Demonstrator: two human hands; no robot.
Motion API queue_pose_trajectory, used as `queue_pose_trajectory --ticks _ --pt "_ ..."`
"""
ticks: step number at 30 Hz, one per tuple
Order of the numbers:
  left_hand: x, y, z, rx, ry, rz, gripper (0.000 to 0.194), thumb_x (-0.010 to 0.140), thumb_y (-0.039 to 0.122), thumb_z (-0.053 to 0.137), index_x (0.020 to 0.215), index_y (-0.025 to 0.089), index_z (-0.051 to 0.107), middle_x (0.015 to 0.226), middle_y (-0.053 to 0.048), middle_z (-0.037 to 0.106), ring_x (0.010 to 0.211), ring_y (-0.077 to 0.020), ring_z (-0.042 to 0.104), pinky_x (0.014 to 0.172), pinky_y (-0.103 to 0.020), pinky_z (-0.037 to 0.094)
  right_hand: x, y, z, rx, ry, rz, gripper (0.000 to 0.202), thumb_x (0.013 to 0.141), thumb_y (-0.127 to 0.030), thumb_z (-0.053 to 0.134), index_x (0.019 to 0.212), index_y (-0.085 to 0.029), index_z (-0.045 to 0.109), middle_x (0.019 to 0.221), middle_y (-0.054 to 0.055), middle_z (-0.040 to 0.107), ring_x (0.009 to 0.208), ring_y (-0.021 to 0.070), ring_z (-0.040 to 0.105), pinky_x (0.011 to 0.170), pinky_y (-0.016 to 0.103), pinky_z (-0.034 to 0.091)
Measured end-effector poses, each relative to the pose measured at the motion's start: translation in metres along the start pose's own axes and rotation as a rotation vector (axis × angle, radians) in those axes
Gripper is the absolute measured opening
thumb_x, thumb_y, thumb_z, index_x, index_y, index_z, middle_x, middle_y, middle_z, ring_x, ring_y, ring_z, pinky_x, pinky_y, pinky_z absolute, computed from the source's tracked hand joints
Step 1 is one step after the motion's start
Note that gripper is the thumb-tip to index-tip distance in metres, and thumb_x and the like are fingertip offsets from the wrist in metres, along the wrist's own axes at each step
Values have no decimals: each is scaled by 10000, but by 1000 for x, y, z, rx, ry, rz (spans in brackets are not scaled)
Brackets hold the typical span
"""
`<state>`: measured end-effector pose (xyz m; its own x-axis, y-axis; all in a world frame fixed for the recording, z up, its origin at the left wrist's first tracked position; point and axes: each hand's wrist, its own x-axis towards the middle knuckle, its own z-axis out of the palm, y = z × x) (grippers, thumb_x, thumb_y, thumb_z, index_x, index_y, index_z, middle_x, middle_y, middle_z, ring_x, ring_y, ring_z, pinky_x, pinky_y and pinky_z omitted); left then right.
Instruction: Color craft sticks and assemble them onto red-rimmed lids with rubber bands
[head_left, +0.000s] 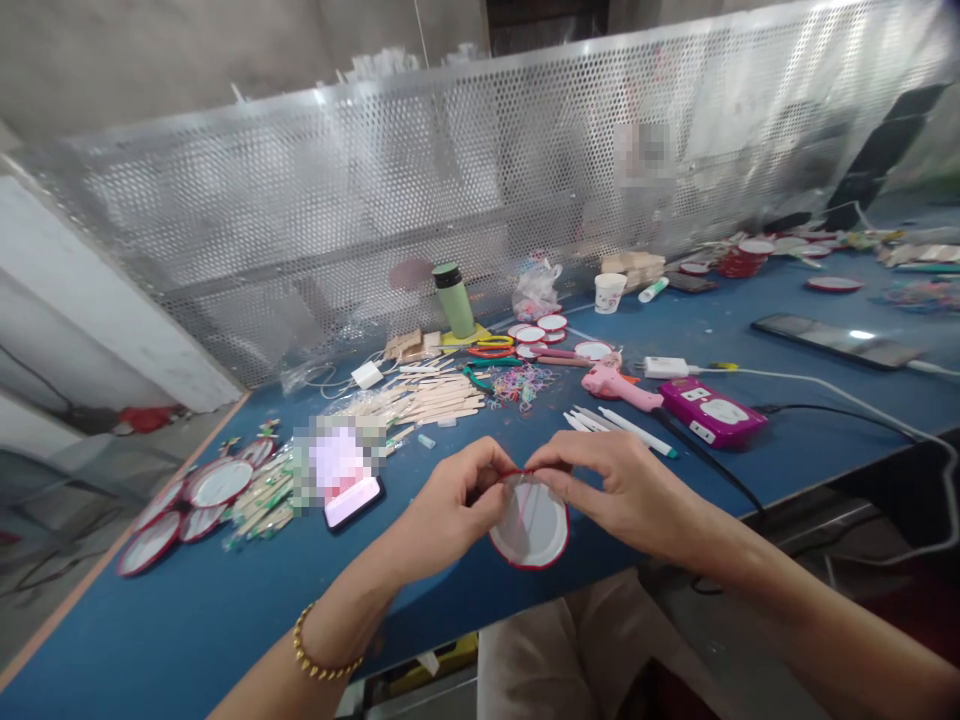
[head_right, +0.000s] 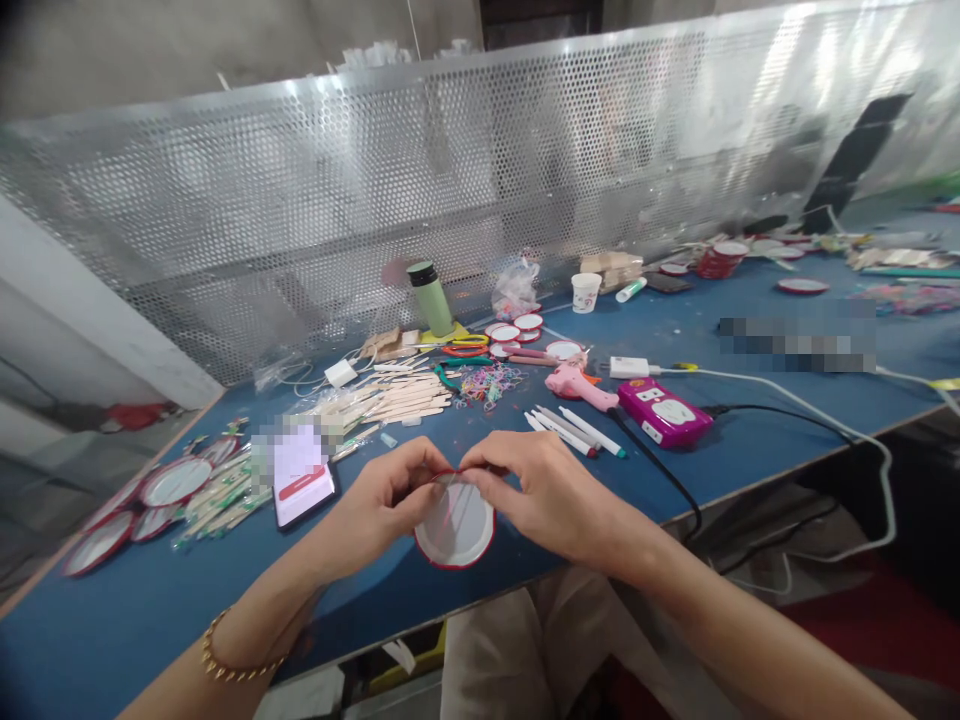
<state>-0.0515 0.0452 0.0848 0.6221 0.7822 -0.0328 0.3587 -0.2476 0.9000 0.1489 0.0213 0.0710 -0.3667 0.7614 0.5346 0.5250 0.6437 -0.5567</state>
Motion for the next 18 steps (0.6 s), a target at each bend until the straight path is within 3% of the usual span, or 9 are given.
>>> queue_pose_trajectory --ticks 3,6,11,14,18 --pt "0 0 -1 -13 1 6 95 858 265 500 845 176 468 634 62 419 562 -79 347 503 -197 278 1 -1 2 108 -17 100 115 880 -186 578 825 -175 679 734 -2 703 648 123 621 584 216 453" --pt "0 0 -2 -23 -7 5 90 849 257 503 850 173 472 632 63 415 563 -80 344 504 -199 278 -1 1 2 110 2 100 138 897 -183 563 801 -176 661 705 -12 680 628 114 601 571 208 441" --pt "0 -1 -3 -22 -9 -9 65 829 230 497 842 168 482 642 56 429 576 -84 352 512 -207 284 -2 3 -4 -132 85 -186 172 950 -188 506 864 -174 654 826 42 675 768 150 597 711 274 443" --pt "1 0 -3 -3 -14 -13 61 809 223 498 818 162 498 659 44 451 592 -90 372 523 -214 297 -1 -1 -7 -309 5 -341 220 958 -167 478 844 -176 666 842 53 640 778 160 542 728 304 398" --pt "1 1 -3 18 -29 -26 58 772 212 500 793 159 512 656 44 451 591 -92 363 523 -218 286 0 -5 -7 -396 -89 -377 285 952 -130 450 737 -166 633 803 42 569 716 152 453 685 303 344"
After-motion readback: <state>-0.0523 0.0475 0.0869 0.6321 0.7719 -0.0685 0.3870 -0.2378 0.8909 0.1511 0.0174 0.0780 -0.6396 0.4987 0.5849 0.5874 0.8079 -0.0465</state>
